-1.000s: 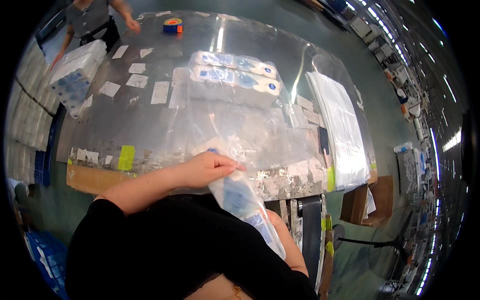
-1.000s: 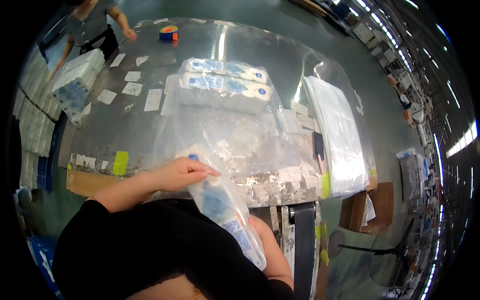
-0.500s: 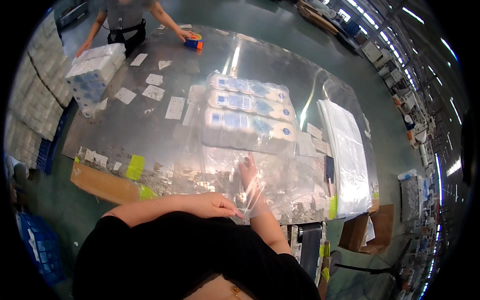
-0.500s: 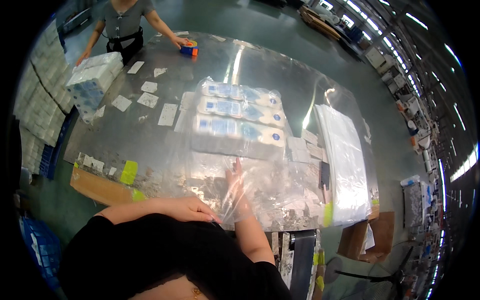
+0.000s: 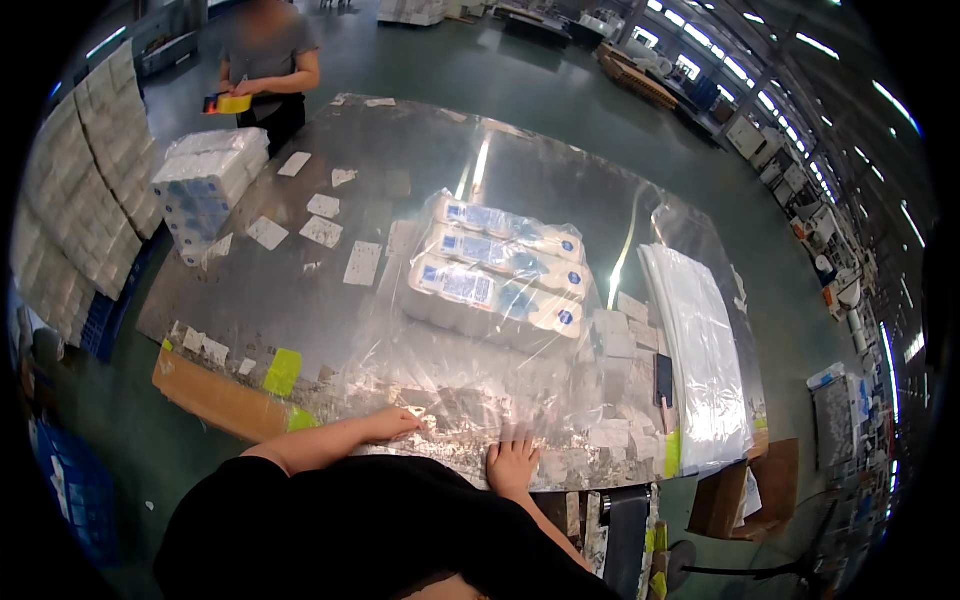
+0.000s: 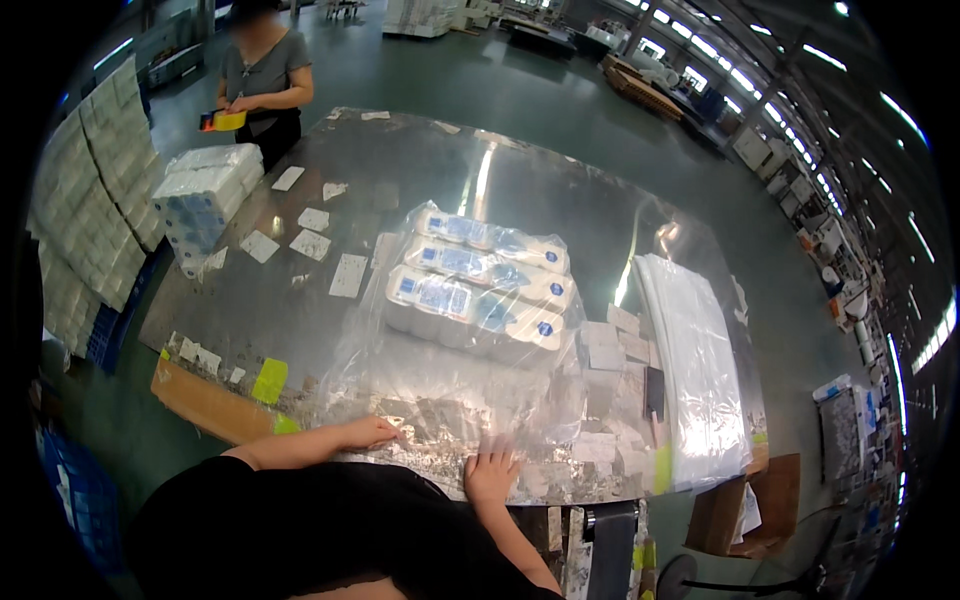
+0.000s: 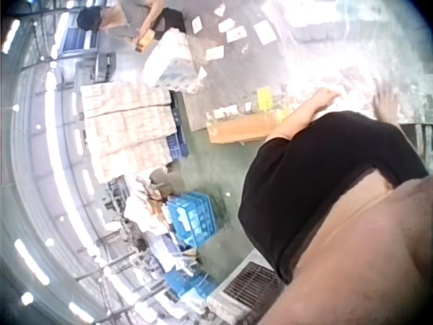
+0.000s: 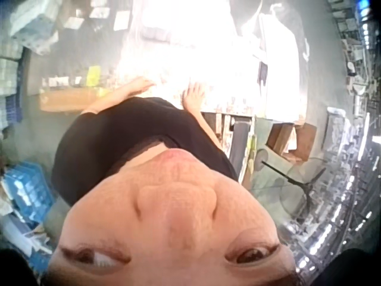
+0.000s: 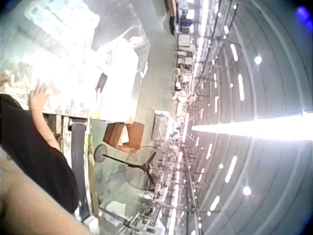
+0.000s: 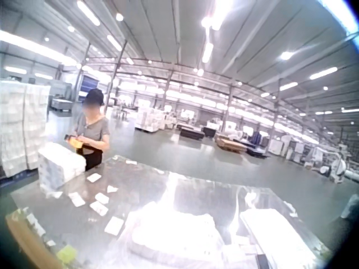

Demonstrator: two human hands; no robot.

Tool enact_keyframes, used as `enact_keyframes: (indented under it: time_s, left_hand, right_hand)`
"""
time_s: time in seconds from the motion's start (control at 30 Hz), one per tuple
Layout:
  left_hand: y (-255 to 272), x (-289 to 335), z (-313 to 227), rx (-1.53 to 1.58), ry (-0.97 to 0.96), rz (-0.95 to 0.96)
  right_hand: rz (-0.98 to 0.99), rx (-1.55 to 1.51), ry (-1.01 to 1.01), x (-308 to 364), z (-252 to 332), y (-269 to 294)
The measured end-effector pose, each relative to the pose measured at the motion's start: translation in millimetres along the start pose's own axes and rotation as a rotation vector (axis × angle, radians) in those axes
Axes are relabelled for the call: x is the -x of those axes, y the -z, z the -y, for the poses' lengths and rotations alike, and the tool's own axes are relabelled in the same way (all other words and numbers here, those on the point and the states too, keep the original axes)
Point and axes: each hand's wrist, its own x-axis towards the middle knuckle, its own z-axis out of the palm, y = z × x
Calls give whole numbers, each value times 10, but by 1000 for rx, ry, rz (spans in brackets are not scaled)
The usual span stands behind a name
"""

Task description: The person organizes multiple small rectangular items into rows, places them inside a large plastic bag, and then folds the top of the bag closed.

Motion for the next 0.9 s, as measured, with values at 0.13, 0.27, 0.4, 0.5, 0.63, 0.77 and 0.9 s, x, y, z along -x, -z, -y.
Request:
enact_keyframes:
  time_s: [0.13, 0.27, 0.4, 0.5, 0.63, 0.77, 0.9]
  left_hand:
    - [-19, 48, -68, -182, -99, -67]
    - [-8, 63, -71, -131, -29, -52]
    - [5, 45, -32, -108, -76, -42]
    - [1, 51, -28, -117, -64, -47]
    - [-15, 80, -61, -58, -68, -56]
    - [-30, 94, -74, 12, -78, -25]
    - [-18, 91, -88, -5, -65, -24]
  right_hand:
    - [-21, -21, -31, 15, -2, 20]
    - [-34, -41, -30, 13, 14, 40]
    - [-102, -61, -28, 11, -8, -35]
    - [-116, -54, -20, 34, 6, -45]
    - [-133, -39, -10, 36, 17, -25]
    - [-93, -61, -30, 32, 3, -32]
    - [-51, -71, -50, 22, 4, -23]
